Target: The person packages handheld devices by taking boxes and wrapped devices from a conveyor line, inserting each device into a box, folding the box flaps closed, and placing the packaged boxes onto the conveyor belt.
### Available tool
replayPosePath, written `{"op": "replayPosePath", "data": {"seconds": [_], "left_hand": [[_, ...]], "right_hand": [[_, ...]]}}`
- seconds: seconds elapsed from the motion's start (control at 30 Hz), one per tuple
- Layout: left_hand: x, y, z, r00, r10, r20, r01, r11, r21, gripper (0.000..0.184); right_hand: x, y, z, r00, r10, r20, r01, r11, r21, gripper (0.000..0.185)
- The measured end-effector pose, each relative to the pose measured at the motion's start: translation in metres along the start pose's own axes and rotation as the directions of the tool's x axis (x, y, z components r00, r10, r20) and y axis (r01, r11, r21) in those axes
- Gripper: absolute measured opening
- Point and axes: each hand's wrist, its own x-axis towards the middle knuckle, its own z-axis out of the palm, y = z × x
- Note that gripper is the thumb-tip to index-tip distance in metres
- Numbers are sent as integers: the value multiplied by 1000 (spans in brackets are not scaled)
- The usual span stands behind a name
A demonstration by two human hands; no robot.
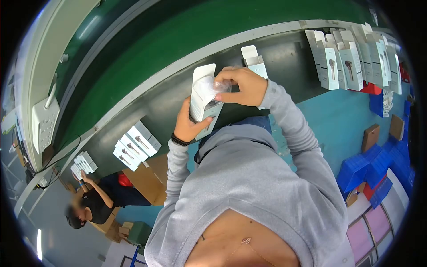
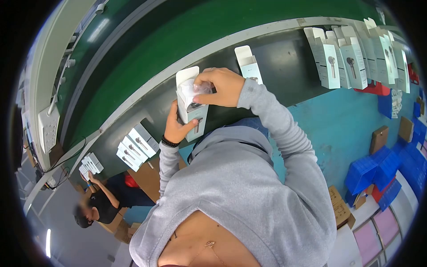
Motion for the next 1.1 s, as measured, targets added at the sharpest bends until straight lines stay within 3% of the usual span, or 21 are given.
{"op": "replayPosePath", "data": {"seconds": [0.1,0.2,0.3,0.43,0.47,0.57,0.67,0.77,0.8,0.9,0.93,1.03,1.07,1.1], "left_hand": [[1,2,-3,1000,4,10,-4,1000,12,75],[0,1,-4,1000,9,5,-9,1000,14,76],[-3,6,-4,999,-8,-31,7,1000,-16,75],[2,14,-7,999,43,-17,-42,996,76,74],[2,10,-9,999,20,34,-26,984,177,80],[-4,2,-3,999,40,9,-39,998,-49,83],[-8,9,6,992,126,-16,-127,991,-45,83],[-9,14,0,990,118,80,-120,993,19,82],[-9,16,0,988,134,73,-138,989,45,81],[-5,23,-2,980,192,54,-197,972,127,80],[-4,26,0,975,216,47,-220,963,155,79],[-3,27,0,974,219,51,-225,957,183,79],[-3,27,0,976,209,54,-216,959,183,78],[-4,27,1,975,215,55,-221,955,195,78]], "right_hand": [[1,2,1,987,156,49,-154,987,-44,24],[4,-3,1,965,258,-50,-259,966,0,23],[10,-10,8,981,146,-126,-167,969,-183,22],[9,-16,34,966,201,160,-113,891,-439,19],[9,-16,36,950,216,226,-84,873,-481,17],[4,3,37,966,134,222,-68,957,-281,20],[10,-1,26,921,210,330,-176,976,-130,22],[17,13,8,864,82,497,-179,972,152,22],[16,3,2,872,137,469,-255,947,197,20],[20,-1,9,892,177,415,-188,982,-14,18],[22,-4,15,922,148,357,-70,972,-224,16],[14,-2,28,977,-198,73,210,875,-436,13],[10,-8,36,999,-35,-17,24,898,-439,13],[8,-9,39,1000,13,-12,-17,902,-430,16]]}}
